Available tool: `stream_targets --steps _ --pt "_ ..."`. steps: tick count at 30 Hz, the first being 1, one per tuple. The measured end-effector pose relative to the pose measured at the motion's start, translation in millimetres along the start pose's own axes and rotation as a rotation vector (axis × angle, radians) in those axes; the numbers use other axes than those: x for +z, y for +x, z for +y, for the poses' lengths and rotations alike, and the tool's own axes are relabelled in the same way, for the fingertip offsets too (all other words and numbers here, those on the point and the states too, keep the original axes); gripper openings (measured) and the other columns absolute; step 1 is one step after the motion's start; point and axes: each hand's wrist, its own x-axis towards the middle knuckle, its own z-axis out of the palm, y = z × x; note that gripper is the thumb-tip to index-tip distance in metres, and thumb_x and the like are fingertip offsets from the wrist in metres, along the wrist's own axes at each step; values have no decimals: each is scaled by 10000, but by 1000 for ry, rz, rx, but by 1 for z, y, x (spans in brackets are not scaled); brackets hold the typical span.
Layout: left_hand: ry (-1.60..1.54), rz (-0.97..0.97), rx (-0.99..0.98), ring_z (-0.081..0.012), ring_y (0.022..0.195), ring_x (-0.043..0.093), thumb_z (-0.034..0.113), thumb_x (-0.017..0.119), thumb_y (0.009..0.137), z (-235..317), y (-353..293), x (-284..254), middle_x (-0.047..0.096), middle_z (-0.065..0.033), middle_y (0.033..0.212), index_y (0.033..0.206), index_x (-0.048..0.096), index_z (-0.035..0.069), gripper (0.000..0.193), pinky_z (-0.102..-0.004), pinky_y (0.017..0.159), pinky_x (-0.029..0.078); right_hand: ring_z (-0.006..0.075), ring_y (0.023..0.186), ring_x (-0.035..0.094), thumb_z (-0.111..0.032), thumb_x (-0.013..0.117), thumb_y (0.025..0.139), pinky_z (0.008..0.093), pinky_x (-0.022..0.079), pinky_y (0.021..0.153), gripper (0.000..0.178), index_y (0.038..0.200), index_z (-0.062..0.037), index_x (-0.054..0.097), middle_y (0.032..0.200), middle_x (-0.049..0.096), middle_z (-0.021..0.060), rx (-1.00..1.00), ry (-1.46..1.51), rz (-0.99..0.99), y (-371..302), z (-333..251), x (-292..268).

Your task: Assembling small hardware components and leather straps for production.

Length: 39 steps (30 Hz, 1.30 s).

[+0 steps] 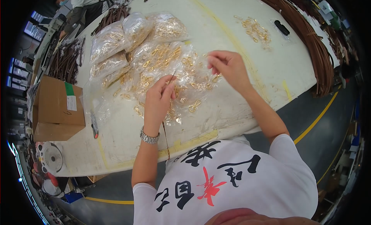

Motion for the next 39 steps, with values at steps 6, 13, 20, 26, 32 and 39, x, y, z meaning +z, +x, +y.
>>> stream_targets --steps 6,13,20,26,32,39 --pt "-222 102 -78 -24 595 463 163 583 1071 -7 13 -17 584 43 707 1128 749 20 226 -213 534 361 336 1193 627 -60 747 888 419 522 997 421 1302 -89 680 1295 659 149 -408 -1084 147 8 15 -58" --pt "-239 68 -24 -52 611 522 156 602 1048 -14 8 -10 600 13 683 1057 742 1 209 -238 568 411 317 992 630 -60 737 854 439 526 834 165 997 -51 656 1028 627 114 -495 -1064 -376 3 25 -28" --pt "-191 84 84 -69 633 592 132 604 1044 -10 -6 7 654 -25 720 1042 726 -26 199 -258 596 477 269 781 643 -54 717 846 403 526 692 111 874 -35 611 844 603 95 -640 -1107 -380 -9 22 -56" --pt "-129 131 330 -183 731 670 182 685 996 15 -4 15 717 -100 825 1075 713 -15 214 -324 717 536 151 856 698 -93 666 938 284 545 763 88 939 -6 653 951 747 91 97 -77 -448 -4 7 -43" --pt "-47 -87 414 -105 768 656 204 717 983 20 10 8 720 -56 856 1124 715 -4 252 -261 687 509 154 837 711 -147 619 975 298 584 762 170 1055 -13 685 965 747 114 358 288 -804 7 -4 20" --pt "-127 86 155 -57 628 575 167 728 961 5 13 16 648 6 710 908 686 3 177 -247 573 429 106 845 700 -369 662 1043 281 596 751 331 1138 -54 700 928 712 23 369 199 -647 6 11 25"
